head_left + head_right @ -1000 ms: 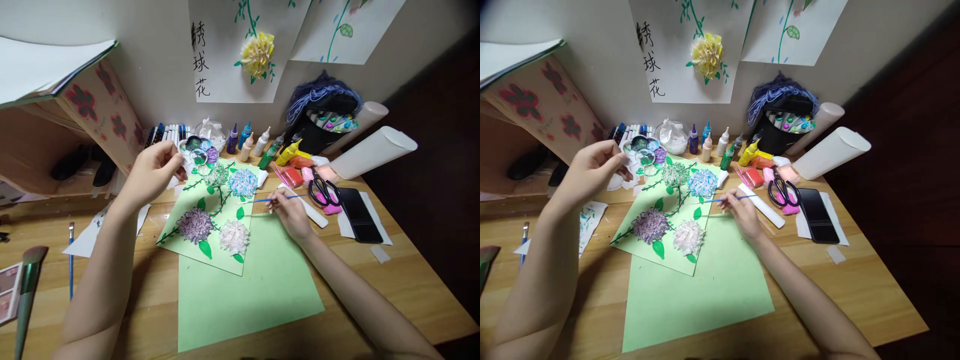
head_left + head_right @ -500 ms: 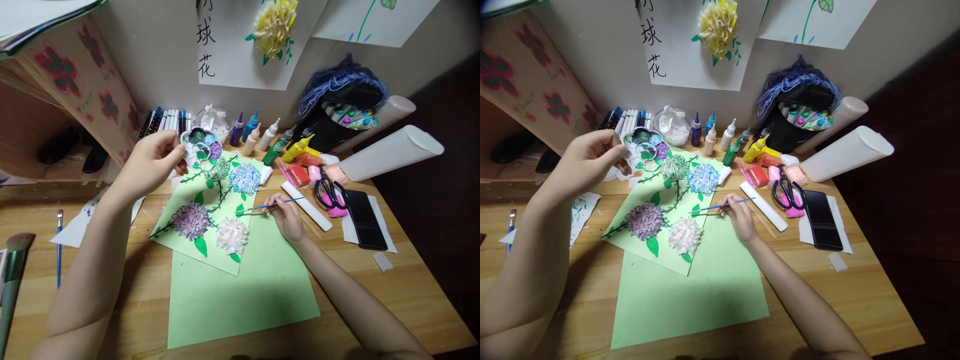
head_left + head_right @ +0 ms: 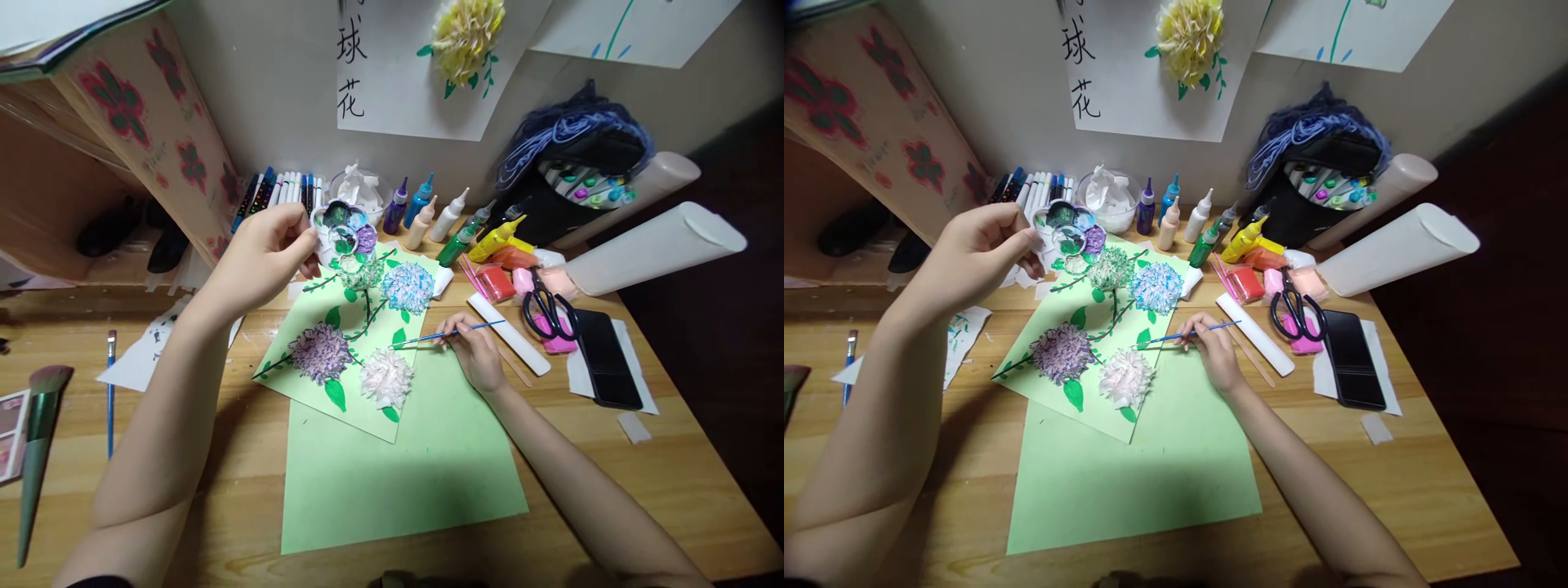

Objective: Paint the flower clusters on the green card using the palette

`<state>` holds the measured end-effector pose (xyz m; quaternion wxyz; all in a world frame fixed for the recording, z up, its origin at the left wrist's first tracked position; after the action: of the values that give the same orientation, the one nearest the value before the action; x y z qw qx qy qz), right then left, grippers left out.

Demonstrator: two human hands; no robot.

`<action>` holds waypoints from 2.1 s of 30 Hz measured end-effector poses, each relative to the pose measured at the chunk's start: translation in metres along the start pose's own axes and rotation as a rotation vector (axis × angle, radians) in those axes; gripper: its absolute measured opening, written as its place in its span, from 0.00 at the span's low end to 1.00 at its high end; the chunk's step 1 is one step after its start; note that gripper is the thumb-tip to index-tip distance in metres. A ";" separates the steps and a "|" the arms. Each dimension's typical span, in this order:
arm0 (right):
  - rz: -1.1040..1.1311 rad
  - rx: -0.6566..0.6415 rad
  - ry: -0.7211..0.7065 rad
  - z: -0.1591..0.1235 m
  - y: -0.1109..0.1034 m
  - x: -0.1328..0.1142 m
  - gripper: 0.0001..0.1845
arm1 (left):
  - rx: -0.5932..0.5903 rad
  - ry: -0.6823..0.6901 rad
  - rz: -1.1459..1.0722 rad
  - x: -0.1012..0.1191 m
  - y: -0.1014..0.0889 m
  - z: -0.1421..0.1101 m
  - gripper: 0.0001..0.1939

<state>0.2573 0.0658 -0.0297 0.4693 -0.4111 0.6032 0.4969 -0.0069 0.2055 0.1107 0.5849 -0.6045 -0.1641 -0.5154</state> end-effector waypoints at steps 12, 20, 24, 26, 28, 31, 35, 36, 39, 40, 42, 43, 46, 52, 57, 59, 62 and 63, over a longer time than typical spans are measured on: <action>-0.036 0.015 -0.005 0.001 0.000 0.000 0.11 | 0.004 0.009 -0.005 0.002 0.001 0.000 0.14; -0.027 0.087 -0.050 0.001 -0.002 0.000 0.11 | 0.006 0.022 -0.019 0.003 0.001 0.001 0.14; -0.054 0.015 -0.022 0.000 0.000 0.000 0.11 | 0.011 0.030 -0.029 0.002 0.002 0.001 0.14; -0.039 0.007 -0.038 -0.001 0.000 -0.001 0.11 | 0.012 0.032 -0.027 0.001 0.002 0.001 0.14; -0.022 0.030 -0.063 -0.001 -0.001 -0.001 0.11 | 0.012 0.031 -0.027 0.001 0.001 0.001 0.14; -0.023 0.079 -0.071 -0.001 -0.003 0.000 0.11 | 0.016 0.029 -0.026 0.003 0.001 0.001 0.14; -0.036 0.073 -0.047 -0.001 -0.003 0.000 0.12 | 0.017 0.012 -0.022 0.006 0.000 0.000 0.14; -0.036 0.063 -0.045 -0.001 -0.002 -0.001 0.12 | 0.016 0.010 -0.024 0.006 0.000 0.000 0.14; -0.040 0.038 -0.029 0.000 -0.002 -0.002 0.12 | 0.017 0.021 -0.033 0.007 0.000 0.000 0.14; -0.038 0.037 -0.023 0.000 -0.002 -0.002 0.12 | 0.019 0.027 -0.035 0.006 0.001 0.000 0.14; -0.023 0.053 -0.023 0.001 -0.002 -0.003 0.12 | 0.022 0.033 -0.039 0.006 0.001 0.000 0.14; -0.012 0.066 -0.027 0.001 -0.002 -0.003 0.12 | 0.024 0.035 -0.045 0.006 0.001 0.000 0.14; 0.000 0.080 -0.021 0.002 -0.003 -0.002 0.12 | 0.029 0.039 -0.068 0.005 0.000 0.000 0.14; 0.011 0.064 -0.014 0.003 -0.003 -0.001 0.12 | 0.026 0.043 -0.090 0.004 0.001 0.000 0.14; -0.023 0.095 -0.006 0.004 -0.003 -0.001 0.12 | 0.024 0.050 -0.076 0.004 0.002 0.000 0.14; -0.028 0.082 0.008 0.004 -0.002 0.000 0.12 | 0.023 0.050 -0.077 0.003 0.002 0.000 0.14; -0.001 0.123 -0.010 0.004 -0.003 -0.001 0.11 | 0.023 0.054 -0.074 0.002 0.002 0.000 0.13; -0.004 0.134 -0.017 0.004 -0.003 -0.001 0.12 | 0.025 0.056 -0.070 0.002 0.002 0.000 0.13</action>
<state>0.2611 0.0696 -0.0299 0.5016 -0.3758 0.6304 0.4580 -0.0047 0.2041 0.1117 0.5782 -0.5766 -0.1752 -0.5500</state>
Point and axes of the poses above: each hand's wrist, its own z-axis towards the middle knuckle, its own y-axis out of the palm, x = y × z, the point moved 2 cm from there along z, towards the middle knuckle
